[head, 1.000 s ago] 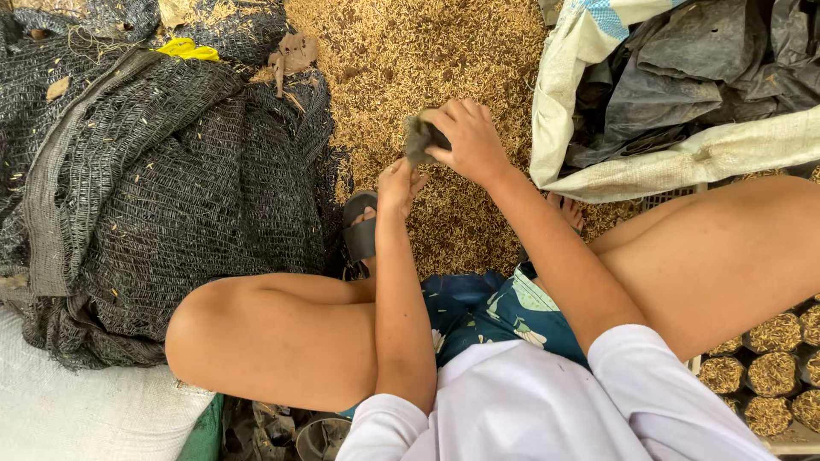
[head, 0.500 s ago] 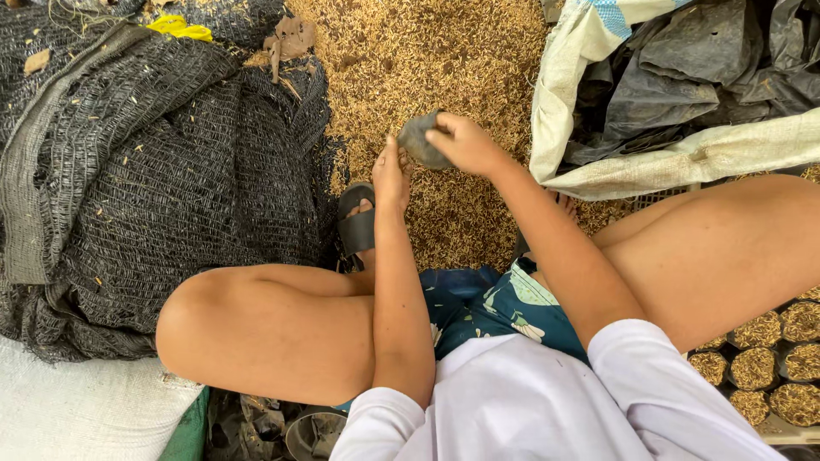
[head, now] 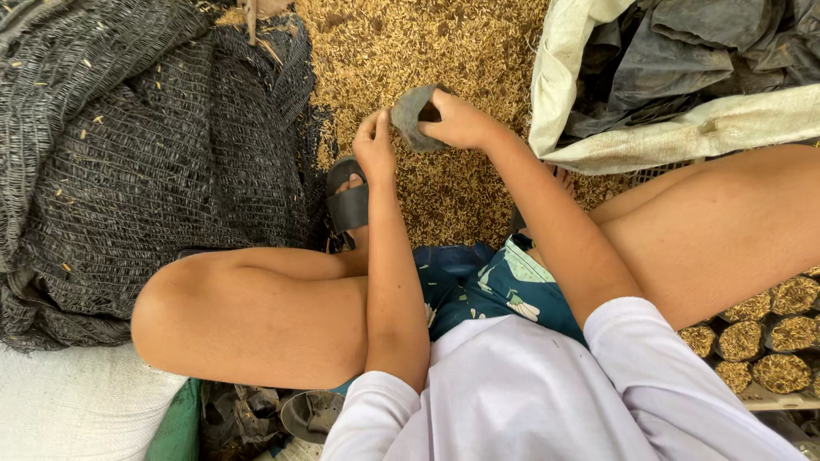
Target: The person scoops loose granular material from a large pile on the floor, packs it into a small dark mesh bag, and ties the bag closed. The person then places the finished bag into a white plastic crate nearby.
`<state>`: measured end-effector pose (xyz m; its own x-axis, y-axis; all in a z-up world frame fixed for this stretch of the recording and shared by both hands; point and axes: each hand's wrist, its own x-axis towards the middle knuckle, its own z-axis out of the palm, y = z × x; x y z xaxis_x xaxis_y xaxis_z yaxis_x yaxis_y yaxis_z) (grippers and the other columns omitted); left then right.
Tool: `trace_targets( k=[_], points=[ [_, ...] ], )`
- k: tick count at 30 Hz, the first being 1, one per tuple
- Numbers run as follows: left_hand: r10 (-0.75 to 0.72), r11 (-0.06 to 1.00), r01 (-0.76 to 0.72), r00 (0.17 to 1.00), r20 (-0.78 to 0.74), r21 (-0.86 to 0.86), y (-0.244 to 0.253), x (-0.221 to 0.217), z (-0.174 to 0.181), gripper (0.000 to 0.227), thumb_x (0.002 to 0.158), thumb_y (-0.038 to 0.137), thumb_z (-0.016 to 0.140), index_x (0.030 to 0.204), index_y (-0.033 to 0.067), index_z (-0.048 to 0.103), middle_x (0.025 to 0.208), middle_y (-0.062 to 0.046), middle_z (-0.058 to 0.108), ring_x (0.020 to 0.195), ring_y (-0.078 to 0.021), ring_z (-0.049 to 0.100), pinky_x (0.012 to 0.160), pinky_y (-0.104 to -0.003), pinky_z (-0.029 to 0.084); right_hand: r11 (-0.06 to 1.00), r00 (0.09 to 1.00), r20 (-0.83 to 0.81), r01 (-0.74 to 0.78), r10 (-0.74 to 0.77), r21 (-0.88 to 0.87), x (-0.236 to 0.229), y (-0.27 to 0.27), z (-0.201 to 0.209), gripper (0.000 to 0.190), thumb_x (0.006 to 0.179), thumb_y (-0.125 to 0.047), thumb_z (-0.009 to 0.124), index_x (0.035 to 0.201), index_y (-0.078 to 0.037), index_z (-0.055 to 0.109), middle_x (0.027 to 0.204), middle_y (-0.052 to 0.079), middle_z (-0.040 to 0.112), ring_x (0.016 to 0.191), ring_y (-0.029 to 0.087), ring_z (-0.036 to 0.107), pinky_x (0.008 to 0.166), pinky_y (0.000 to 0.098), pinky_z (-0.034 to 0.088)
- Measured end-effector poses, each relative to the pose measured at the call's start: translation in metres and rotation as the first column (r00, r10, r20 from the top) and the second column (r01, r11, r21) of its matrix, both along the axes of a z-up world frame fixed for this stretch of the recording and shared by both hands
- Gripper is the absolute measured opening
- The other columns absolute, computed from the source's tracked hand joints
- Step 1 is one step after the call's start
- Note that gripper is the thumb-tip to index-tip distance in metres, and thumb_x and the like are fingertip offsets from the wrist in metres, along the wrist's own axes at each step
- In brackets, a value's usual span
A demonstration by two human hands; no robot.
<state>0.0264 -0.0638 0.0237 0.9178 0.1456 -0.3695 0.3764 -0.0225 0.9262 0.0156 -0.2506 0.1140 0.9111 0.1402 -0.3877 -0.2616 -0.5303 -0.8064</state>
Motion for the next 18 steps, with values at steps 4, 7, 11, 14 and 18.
trace_targets(
  k=[4,7,11,14,18],
  points=[
    [-0.237,0.942,0.197,0.964,0.123,0.271,-0.006,-0.006,0.052,0.034,0.102,0.027,0.066,0.126,0.0031,0.067,0.132,-0.016,0.064,0.119,-0.0248,0.062,0.103,-0.039,0.05,0.952,0.966,-0.169,-0.229,0.196,-0.202,-0.005,0.022,0.001,0.042,0.089,-0.025,0.07,0.124,-0.003,0.061,0.106,0.02,0.073,0.091,0.03,0.073,0.082,0.0416,0.06],
    [-0.458,0.748,0.352,0.887,0.054,0.563,-0.006,-0.007,0.08,0.023,0.094,0.023,0.071,0.111,0.0069,0.075,0.135,-0.016,0.061,0.126,-0.0321,0.057,0.106,-0.045,0.047,0.931,0.944,-0.115,-0.324,0.308,-0.167,-0.003,0.036,-0.004,0.033,0.089,-0.016,0.064,0.12,-0.002,0.064,0.109,0.019,0.073,0.092,0.031,0.073,0.084,0.0414,0.059],
    [-0.532,0.627,0.305,0.84,0.108,0.717,0.006,-0.012,0.09,0.019,0.092,0.015,0.07,0.108,0.0171,0.08,0.141,-0.02,0.055,0.129,-0.0415,0.049,0.105,-0.053,0.042,0.954,0.953,-0.053,-0.293,0.297,0.07,0.008,0.006,-0.015,0.026,0.091,-0.012,0.062,0.113,-0.007,0.076,0.112,0.011,0.075,0.099,0.025,0.072,0.091,0.0392,0.058],
    [-0.529,0.646,0.304,0.84,0.124,0.701,0.017,-0.016,0.088,0.026,0.092,0.006,0.068,0.115,0.0125,0.077,0.145,-0.018,0.052,0.131,-0.0409,0.049,0.106,-0.05,0.046,0.973,0.989,-0.084,0.136,-0.122,0.185,0.016,-0.033,-0.018,0.034,0.095,-0.017,0.063,0.128,-0.008,0.066,0.131,0.008,0.072,0.118,0.022,0.072,0.103,0.0423,0.06],
    [-0.55,0.687,0.359,0.825,0.128,0.632,0.019,-0.02,0.081,0.025,0.095,-0.005,0.062,0.113,0.0096,0.07,0.151,-0.014,0.05,0.135,-0.0353,0.053,0.105,-0.045,0.052,0.968,0.99,0.132,-0.015,0.049,-0.249,0.027,-0.033,-0.016,0.101,0.075,-0.029,0.093,0.159,-0.017,0.038,0.162,0.02,0.035,0.144,0.038,0.035,0.114,0.0581,0.033]
  ],
)
